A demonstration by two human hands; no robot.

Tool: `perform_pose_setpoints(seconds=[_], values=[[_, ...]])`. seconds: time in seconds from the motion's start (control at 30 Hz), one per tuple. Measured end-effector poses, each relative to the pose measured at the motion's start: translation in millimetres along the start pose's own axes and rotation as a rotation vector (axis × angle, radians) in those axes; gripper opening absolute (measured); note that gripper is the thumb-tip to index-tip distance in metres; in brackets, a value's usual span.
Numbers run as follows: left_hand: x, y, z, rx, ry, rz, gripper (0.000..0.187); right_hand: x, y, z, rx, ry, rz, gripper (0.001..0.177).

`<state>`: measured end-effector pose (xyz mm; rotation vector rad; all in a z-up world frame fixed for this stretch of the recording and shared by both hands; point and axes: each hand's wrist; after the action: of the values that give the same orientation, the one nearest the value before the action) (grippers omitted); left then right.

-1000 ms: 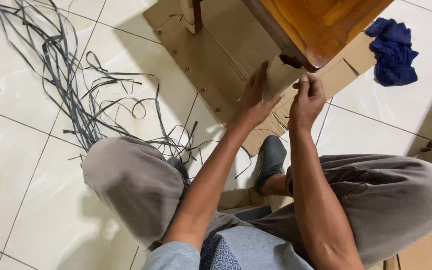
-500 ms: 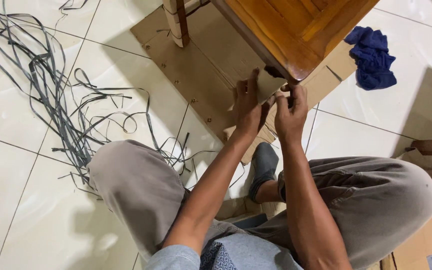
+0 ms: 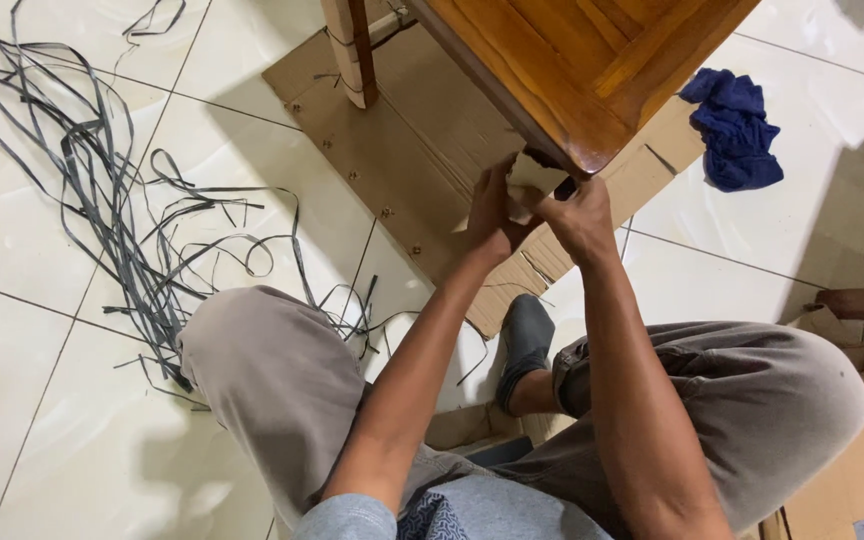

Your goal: Wrapping chair legs with cardboard and securing them with plastic ties

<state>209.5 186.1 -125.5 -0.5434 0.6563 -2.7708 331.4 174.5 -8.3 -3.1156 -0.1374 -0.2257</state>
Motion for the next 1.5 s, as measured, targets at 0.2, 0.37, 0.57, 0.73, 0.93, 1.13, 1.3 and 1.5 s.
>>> perform_pose_setpoints(seconds=[0.2, 0.37, 0.57, 0.73, 0.93, 1.13, 1.3, 1.5], values=[[4.2, -0.7, 16.9, 0.114, 0.774, 0.066, 0.059, -4.4, 3.5, -20.7, -0.001, 0.104, 0.038, 0.039], [17.0, -8.9, -12.5, 0.232, 0.584, -0.13, 0.048, -13.4, 5.0, -27.8, 0.025, 0.136, 0.093, 0.038], [18.7, -58.1, 13.7, 0.63, 0.692, -0.208, 0.036, -7.4, -0.1, -1.9, 0.004, 0.049, 0.05, 0.04], [-3.0, -62.8, -38.9, 0.452, 0.68, -0.143, 0.028, -10.2, -2.2, 12.7, 0.052, -0.033, 0.046, 0.042], [27.5, -72.6, 30.0, 0.588, 0.685, -0.094, 0.028, -7.0, -5.9, 33.6, 0.079, -0.055, 0.006, 0.05], [49.5, -81.5, 45.1, 0.298, 0.576, -0.332, 0.028, -4.5, -10.5, 39.6, 0.088, -0.085, -0.029, 0.052], [16.5, -65.9, 2.6, 0.487, 0.892, 0.063, 0.025, -7.1, -8.9, 40.3, 0.056, -0.114, -0.039, 0.053], [27.8, -56.7, 13.5, 0.495, 0.907, 0.165, 0.039, -6.3, -5.2, 37.5, 0.06, -0.102, -0.016, 0.051]])
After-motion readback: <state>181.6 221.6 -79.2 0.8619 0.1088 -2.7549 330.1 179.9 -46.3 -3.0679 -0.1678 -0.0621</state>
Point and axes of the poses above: each hand's wrist, its own y-axis away from the middle knuckle, its own x-axis out of the back of the hand, z = x × y, and after that the axes turned 6 degrees about -x, right-handed
